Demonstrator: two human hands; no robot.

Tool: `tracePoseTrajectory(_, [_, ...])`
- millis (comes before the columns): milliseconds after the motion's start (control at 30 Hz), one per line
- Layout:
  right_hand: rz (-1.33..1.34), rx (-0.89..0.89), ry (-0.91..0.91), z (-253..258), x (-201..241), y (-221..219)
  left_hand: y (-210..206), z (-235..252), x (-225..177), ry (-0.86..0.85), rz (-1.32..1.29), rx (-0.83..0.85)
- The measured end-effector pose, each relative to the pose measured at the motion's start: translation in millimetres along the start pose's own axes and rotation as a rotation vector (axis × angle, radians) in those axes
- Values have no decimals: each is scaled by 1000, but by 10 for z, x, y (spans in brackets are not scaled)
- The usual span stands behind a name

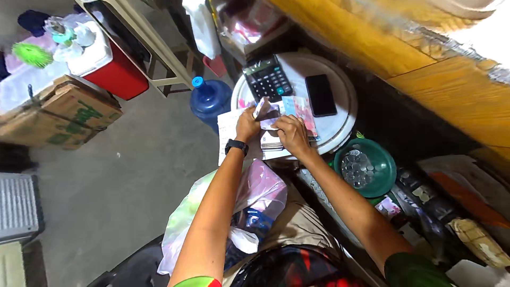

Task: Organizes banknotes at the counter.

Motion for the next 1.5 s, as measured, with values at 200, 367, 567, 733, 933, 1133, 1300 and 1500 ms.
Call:
tracePoseTrajectory(200, [-36,14,35,50,57,22,-138,1,-6,134,179,99])
tracePoseTrajectory(367, [-88,19,62,19,137,134,-141,-28,6,152,185,81])
tracePoseTrajectory(567, [12,6,108,-174,394,467,-164,-8,44,165,184,99])
tracePoseTrajectory(733, [350,-32,-127,-323,238,1284,-150,-11,-4,172,179,121])
tracePoseTrajectory(933, [968,-360,-815,-590,-710,1290,402,-70,-441,147,-229,45])
tracePoseTrajectory(1133, [557,-452,-258,-253,29,1314,423,-540,-664,393,-1037,-10])
tracePoseTrajectory(1300, [87,-314,230,-66,725,923,221,-801,-737,290,-1304,-71])
tracePoseTrajectory(1500, [117,-147,322,-222,757,754,244,-925,-697,211,-1321,3])
Point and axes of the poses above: each hand's wrist, its own z-axis towards the middle knuckle, its own y-axis out of the back of the hand, x = y × z, the point moved 9 cm from there along z, towards the middle knuckle, and after that the axes turned 13 degrees about -z, right-handed, at the moved point
